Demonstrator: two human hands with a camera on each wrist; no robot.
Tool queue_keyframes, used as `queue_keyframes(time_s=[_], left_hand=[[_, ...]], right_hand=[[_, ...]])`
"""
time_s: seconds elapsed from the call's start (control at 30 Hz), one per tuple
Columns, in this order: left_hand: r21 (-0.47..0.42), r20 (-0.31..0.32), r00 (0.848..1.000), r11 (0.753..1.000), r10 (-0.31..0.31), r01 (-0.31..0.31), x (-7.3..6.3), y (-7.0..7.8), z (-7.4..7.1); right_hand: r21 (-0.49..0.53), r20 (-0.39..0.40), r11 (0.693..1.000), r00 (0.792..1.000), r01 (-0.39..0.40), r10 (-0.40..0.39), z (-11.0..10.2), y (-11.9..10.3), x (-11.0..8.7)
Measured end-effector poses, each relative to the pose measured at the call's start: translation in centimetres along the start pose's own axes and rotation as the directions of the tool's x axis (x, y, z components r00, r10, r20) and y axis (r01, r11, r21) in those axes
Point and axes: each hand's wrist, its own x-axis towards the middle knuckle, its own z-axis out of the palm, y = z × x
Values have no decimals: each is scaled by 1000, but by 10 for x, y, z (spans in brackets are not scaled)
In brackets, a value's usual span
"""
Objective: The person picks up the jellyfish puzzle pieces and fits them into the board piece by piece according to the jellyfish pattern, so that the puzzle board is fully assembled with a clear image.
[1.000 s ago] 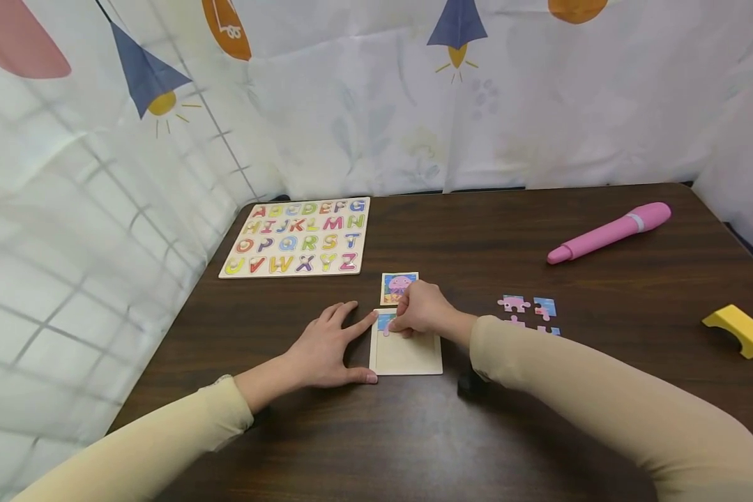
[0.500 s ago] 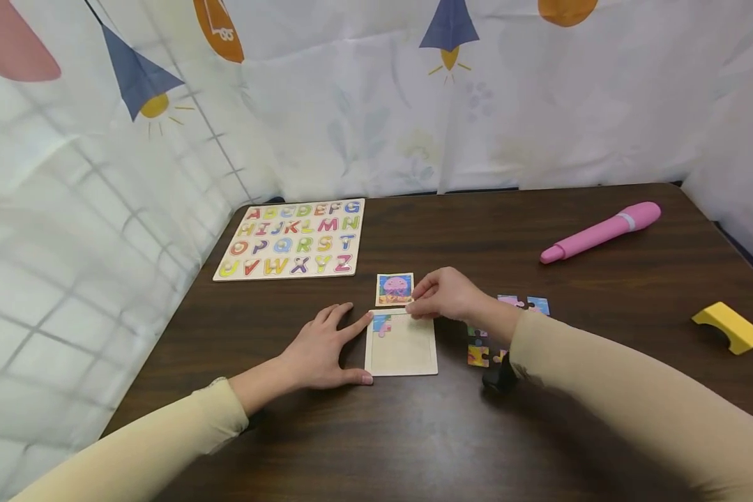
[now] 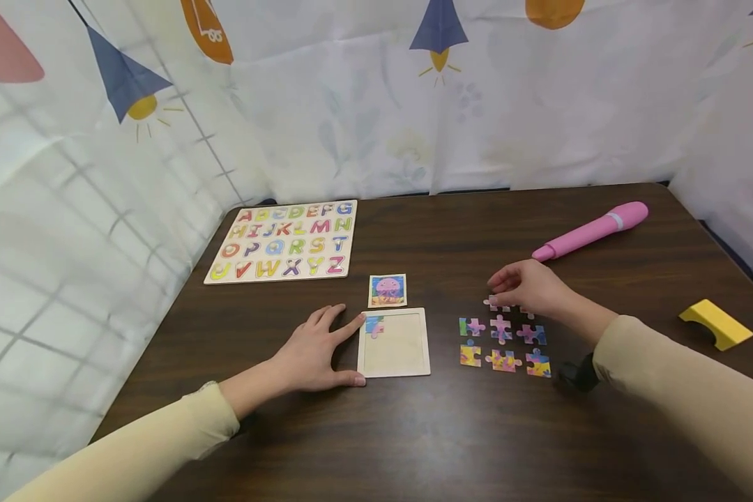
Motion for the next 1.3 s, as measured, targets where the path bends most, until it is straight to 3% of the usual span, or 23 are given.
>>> queue_keyframes(time_s=[0.27, 0.53, 0.83, 0.93, 1.03, 1.17, 1.3], left_hand=[[-1, 7, 1000, 1000, -3, 3, 0, 1, 0], [-6, 6, 1000, 1000, -10, 10, 0, 1, 0], [-12, 5, 1000, 1000, -7, 7, 0, 2, 0], [-11, 2, 1000, 1000, -7, 7, -1, 1, 0], [-11, 2, 1000, 1000, -7, 7, -1, 1, 1], [-12, -3, 1000, 1000, 1, -1, -2, 1, 0], [-11, 1, 1000, 1000, -3, 3, -2, 2, 0]], right_hand=[[-78, 6, 997, 1000, -8, 9, -5, 13, 0], [-146, 9, 989, 1000, 3, -2, -4, 11, 3], [-103, -17, 995, 1000, 7, -9, -3, 6, 7], [-29, -24, 999, 1000, -17, 16, -3, 0, 10], [150, 8, 987, 998, -57, 56, 0, -12, 12], [389, 101, 913, 991, -122, 89, 12, -32, 16], [490, 195, 850, 975, -194, 110, 30, -51, 23]])
